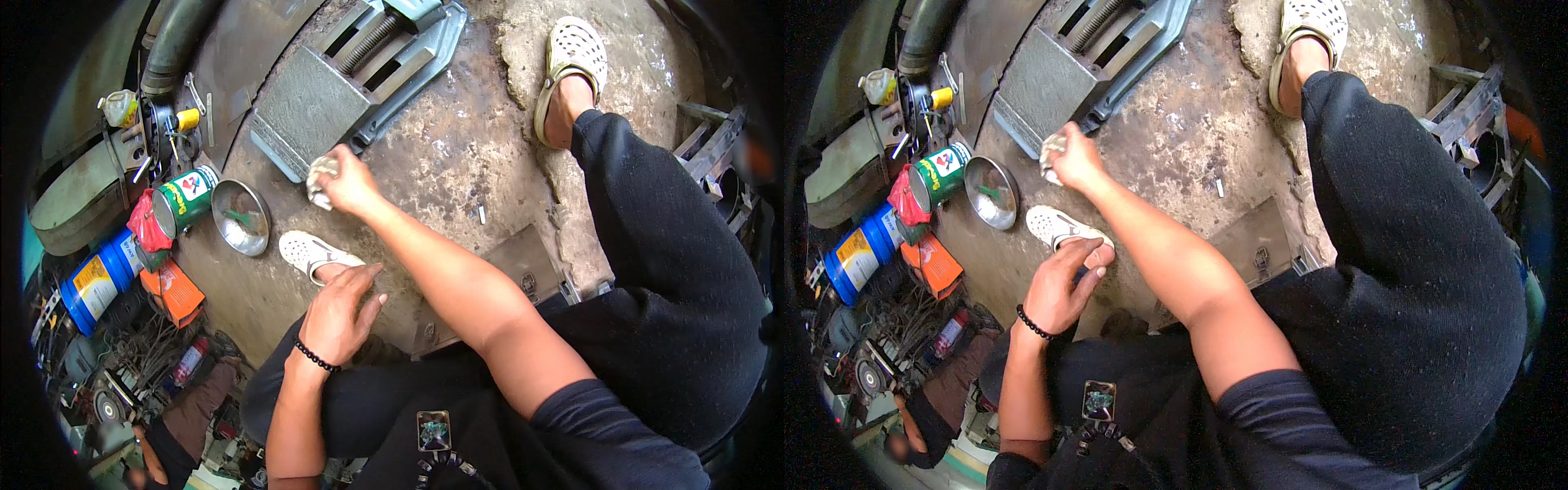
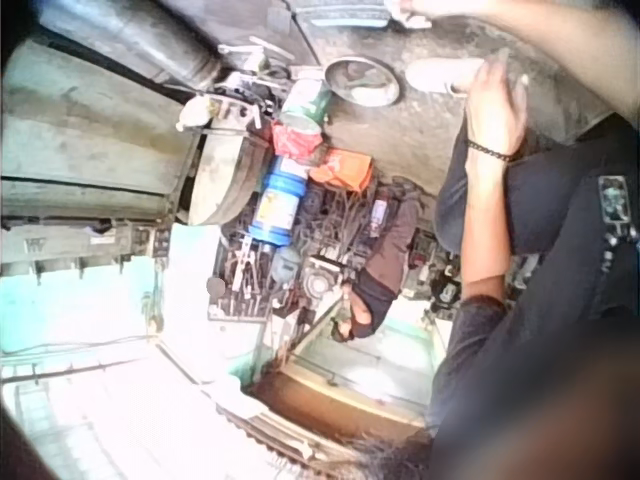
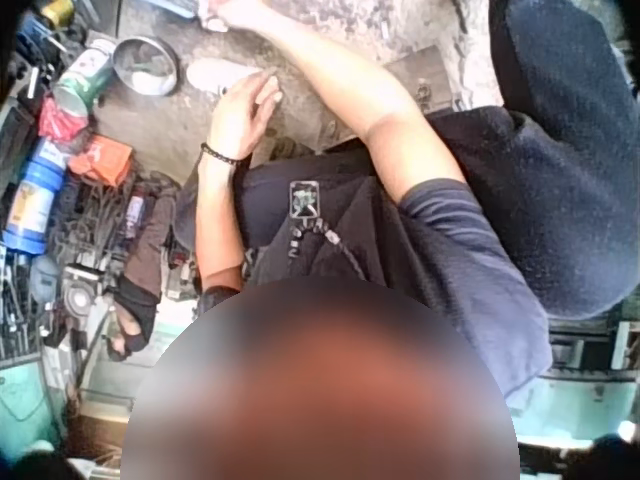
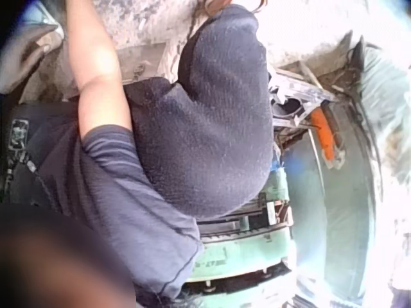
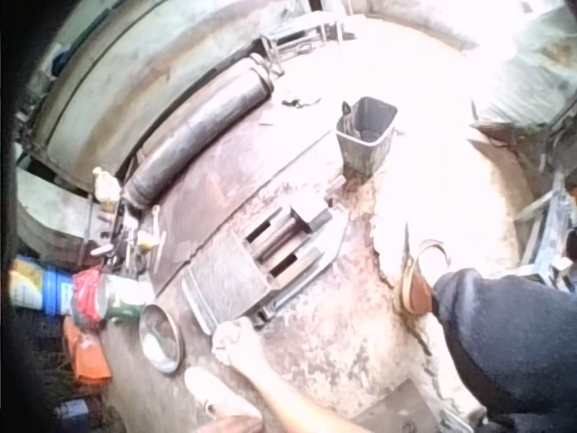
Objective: The person sits on the floor and cleans a metal object using a cloth and a paintbrush. They wipe the surface, apply a substance from a container, and continue cleaning different areas of the object.
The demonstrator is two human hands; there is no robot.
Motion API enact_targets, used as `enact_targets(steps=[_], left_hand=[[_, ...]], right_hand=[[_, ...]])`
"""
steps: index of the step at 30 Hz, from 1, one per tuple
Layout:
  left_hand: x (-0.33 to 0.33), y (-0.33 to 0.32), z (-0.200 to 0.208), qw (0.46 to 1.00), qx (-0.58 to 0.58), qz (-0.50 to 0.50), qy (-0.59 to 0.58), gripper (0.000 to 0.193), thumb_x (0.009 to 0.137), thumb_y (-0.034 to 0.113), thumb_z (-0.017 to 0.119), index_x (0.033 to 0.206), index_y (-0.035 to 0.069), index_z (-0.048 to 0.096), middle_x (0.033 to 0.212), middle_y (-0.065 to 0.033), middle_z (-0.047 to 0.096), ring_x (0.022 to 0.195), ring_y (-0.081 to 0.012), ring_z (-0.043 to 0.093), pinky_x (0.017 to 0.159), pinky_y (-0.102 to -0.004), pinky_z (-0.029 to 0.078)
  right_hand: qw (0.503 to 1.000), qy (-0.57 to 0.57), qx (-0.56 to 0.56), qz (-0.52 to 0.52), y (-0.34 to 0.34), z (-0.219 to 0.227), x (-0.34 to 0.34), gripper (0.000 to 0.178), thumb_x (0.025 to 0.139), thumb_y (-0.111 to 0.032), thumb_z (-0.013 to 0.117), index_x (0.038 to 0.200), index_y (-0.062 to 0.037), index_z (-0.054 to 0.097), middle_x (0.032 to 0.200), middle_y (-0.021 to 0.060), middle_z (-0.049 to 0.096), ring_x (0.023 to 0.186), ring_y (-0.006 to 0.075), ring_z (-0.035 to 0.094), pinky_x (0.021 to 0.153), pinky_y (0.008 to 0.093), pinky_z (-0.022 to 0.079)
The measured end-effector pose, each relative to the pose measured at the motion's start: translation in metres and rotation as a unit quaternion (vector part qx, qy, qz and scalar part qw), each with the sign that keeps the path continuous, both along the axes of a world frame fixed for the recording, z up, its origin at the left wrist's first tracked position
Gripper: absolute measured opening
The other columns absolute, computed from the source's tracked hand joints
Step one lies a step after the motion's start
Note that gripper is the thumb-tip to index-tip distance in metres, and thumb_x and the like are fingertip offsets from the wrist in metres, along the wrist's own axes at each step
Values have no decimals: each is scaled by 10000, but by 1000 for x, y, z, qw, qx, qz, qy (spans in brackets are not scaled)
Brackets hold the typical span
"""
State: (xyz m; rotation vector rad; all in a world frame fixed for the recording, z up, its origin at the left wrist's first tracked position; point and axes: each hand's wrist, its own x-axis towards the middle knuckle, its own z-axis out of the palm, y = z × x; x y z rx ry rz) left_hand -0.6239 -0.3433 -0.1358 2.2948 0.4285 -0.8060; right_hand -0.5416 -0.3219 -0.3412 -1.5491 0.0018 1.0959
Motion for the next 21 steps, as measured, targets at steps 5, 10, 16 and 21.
enact_targets(steps=[5,10,16,21], left_hand=[[-8,3,-1,999,-14,26,17,326,867,126,640,1163,-5,600,1117,-207,624,1048,-389,598,904,-432,484],[-28,11,-4,995,11,81,58,316,873,156,634,1131,-23,618,1116,-225,639,1054,-401,600,906,-433,481],[-54,13,-7,987,67,119,84,365,885,223,627,1177,4,611,1086,-239,649,967,-391,642,859,-430,505],[-75,21,-27,975,80,183,99,524,868,307,658,1280,0,555,993,-239,673,931,-345,669,835,-417,515]], right_hand=[[992,7,-25,126,-6,8,-13,561,745,-351,741,1176,-35,571,1064,218,664,1033,336,642,897,397,490],[962,107,-47,245,-56,-27,-29,715,696,-356,740,1250,50,539,1177,260,625,1096,327,620,929,379,480],[944,52,-70,317,-73,-32,-49,792,681,-365,752,1291,72,499,1251,282,581,1171,353,578,985,373,451],[949,60,1,310,-64,-15,-46,746,747,-331,784,1311,55,487,1237,245,594,1141,306,581,958,382,450]])
